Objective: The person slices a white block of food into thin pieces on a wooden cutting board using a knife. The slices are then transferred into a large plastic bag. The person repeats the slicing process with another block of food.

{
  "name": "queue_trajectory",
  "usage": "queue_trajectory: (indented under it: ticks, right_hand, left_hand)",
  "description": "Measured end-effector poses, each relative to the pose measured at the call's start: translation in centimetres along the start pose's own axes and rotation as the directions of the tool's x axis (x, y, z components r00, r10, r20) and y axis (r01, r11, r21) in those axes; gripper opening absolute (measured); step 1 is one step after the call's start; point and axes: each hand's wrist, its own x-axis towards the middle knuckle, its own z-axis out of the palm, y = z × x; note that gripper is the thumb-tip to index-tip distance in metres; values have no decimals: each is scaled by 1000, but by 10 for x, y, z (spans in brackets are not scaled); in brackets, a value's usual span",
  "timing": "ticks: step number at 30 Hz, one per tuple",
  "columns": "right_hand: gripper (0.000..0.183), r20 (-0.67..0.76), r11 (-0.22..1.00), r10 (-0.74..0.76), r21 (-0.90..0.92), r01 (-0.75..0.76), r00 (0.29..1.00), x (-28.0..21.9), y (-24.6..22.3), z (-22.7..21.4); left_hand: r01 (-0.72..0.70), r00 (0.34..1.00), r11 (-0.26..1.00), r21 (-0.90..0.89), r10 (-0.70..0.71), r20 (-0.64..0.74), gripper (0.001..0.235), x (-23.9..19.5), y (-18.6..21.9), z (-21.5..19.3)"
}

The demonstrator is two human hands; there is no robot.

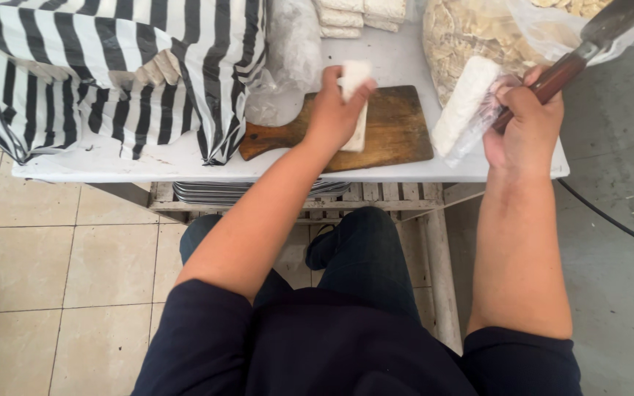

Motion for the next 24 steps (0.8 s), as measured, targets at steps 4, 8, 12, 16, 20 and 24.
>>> queue_trajectory:
  ticks: [4, 8, 12, 16, 20, 24]
  right_hand:
    - [29, 50, 999, 40, -15, -40, 998, 0, -1, 0]
    - [28, 95, 995, 99, 4, -100, 991, -7, 5, 15]
    - [29, 118, 985, 153, 65, -161, 981, -9, 15, 41]
    - [28, 179, 969, 217, 78, -234, 960, -16, 31, 65]
    - [27, 194, 979, 201, -84, -188, 960, -16, 32, 72]
    - [25, 240, 965, 251, -138, -224, 938, -12, 35, 71]
  left_hand:
    - [-114, 989, 896, 430, 63, 132, 67, -1, 12, 1]
    - [-349, 925, 806, 479, 379, 35, 56, -7, 19, 5]
    - [-211, 932, 973, -95, 229, 280, 60, -13, 27, 17]
    - [-199, 875, 855, -479, 375, 305, 60, -17, 27, 22]
    - [-97, 858, 787, -609, 377, 350, 52, -12, 22, 5]
    - [-44, 796, 832, -553, 364, 484, 45, -12, 19, -20]
